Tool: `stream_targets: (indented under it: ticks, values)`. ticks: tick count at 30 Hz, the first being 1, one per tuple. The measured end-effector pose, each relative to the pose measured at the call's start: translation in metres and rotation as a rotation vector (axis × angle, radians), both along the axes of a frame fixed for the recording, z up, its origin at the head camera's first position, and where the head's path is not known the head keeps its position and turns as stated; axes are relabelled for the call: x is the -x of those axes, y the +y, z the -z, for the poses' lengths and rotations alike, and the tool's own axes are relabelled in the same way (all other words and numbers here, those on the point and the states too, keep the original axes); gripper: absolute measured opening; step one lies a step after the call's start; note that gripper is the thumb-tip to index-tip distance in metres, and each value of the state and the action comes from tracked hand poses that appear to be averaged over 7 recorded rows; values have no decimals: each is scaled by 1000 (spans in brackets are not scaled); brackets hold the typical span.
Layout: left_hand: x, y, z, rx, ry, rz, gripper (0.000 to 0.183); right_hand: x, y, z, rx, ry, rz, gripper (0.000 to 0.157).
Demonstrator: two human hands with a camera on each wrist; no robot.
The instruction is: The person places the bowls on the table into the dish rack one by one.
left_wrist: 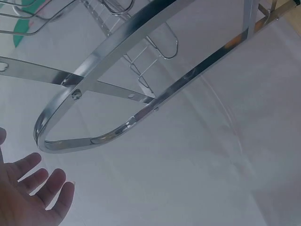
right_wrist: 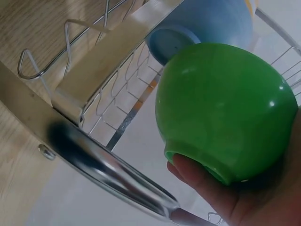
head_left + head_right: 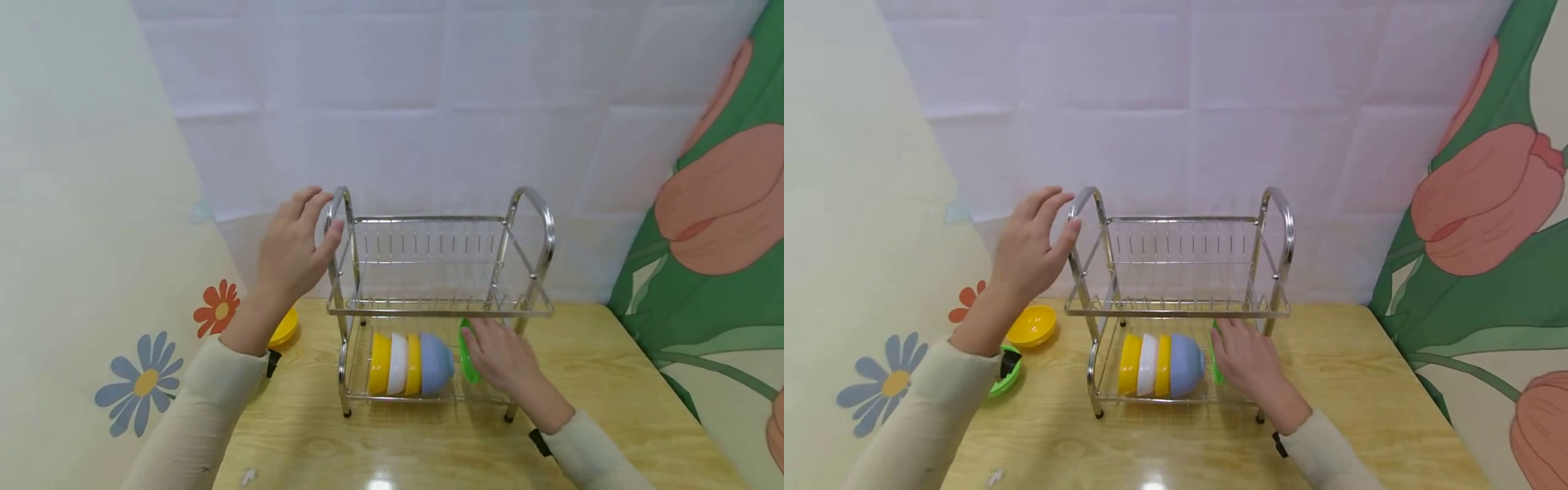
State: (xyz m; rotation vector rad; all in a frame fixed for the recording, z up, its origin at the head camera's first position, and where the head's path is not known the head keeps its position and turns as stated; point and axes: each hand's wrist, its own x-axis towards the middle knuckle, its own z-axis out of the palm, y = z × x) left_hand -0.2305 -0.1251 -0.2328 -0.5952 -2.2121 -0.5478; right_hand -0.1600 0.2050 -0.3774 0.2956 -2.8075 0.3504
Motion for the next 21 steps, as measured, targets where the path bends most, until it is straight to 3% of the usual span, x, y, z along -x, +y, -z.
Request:
stream_targets:
  ticks: [3,10,21]
  values:
    - [9,3,-1,48,-64,-21,55,3,0,5,-46,-1,10,43]
    - [24,9,-6,120,-194,-39,62,16,5,13,-123,97,-6,30]
    - [37,20,-8,104,-296,-45,65,24,4,18,-55,-145,42,49]
